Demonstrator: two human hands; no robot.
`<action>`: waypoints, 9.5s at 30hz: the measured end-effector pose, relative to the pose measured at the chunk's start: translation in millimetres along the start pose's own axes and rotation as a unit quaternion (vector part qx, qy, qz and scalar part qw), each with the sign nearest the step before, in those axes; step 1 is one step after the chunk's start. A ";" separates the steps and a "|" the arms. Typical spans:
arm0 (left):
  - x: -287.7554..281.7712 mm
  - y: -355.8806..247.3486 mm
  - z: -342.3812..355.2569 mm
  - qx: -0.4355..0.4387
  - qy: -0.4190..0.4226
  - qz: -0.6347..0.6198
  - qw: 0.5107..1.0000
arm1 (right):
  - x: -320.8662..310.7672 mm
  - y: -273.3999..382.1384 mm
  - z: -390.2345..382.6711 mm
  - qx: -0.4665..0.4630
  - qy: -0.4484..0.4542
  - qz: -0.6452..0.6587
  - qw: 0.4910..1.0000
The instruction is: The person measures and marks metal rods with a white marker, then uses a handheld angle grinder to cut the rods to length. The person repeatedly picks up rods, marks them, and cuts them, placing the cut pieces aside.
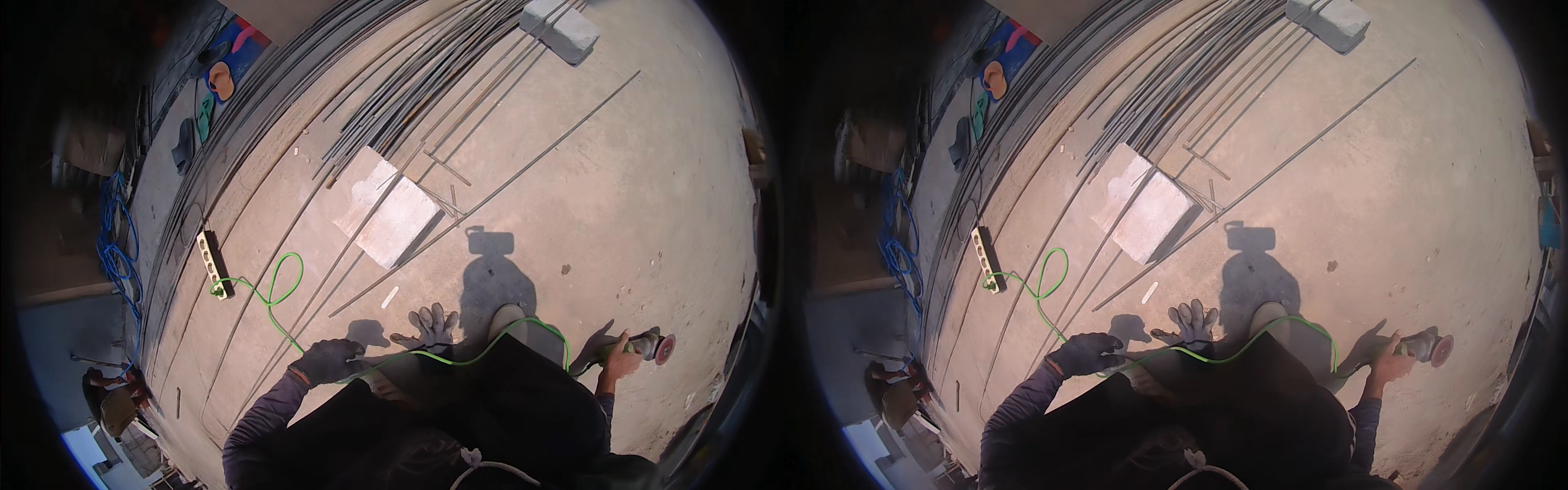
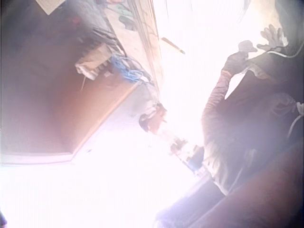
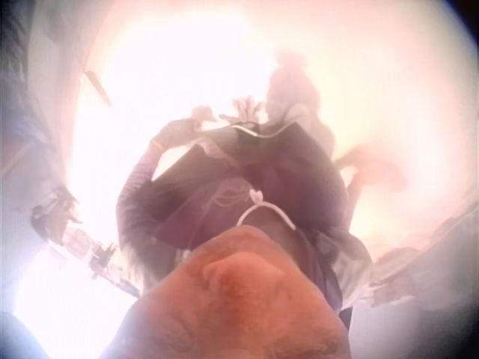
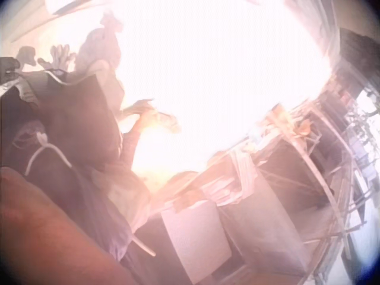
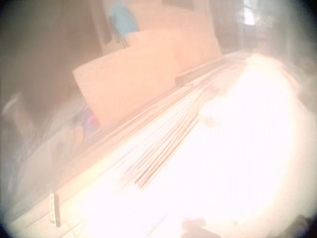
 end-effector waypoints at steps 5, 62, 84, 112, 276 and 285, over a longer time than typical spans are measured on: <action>-165.9 -59.7 80.2 0.135 -0.306 0.090 0.938 | -17.3 149.3 -112.7 -0.216 0.218 0.233 0.923; -85.7 207.5 -48.9 -0.315 -0.423 -0.020 0.850 | -3.1 291.9 -295.6 -0.568 0.578 0.109 0.575; 51.5 320.3 -49.1 -0.429 -0.517 0.040 0.740 | 5.5 320.9 -609.4 -0.907 0.366 -0.028 0.206; -120.9 84.2 65.4 0.044 -0.545 0.031 0.837 | 20.6 489.3 -298.4 -0.874 0.208 0.039 0.437; 11.2 103.5 25.1 -0.193 -0.517 0.082 0.830 | 113.6 507.2 -294.3 -0.147 0.716 0.296 0.615; 8.6 109.5 12.4 -0.227 -0.558 0.031 0.798 | 111.8 507.9 -314.3 -0.137 0.735 0.288 0.599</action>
Point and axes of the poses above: each hand's wrist, its own z-axis towards the middle knuckle, its own x-axis out of the palm, y = z × x, the point moved 1 cm from there along z, towards the middle knuckle, and after that the axes turned 8 degrees about x, right-handed, at the moved point
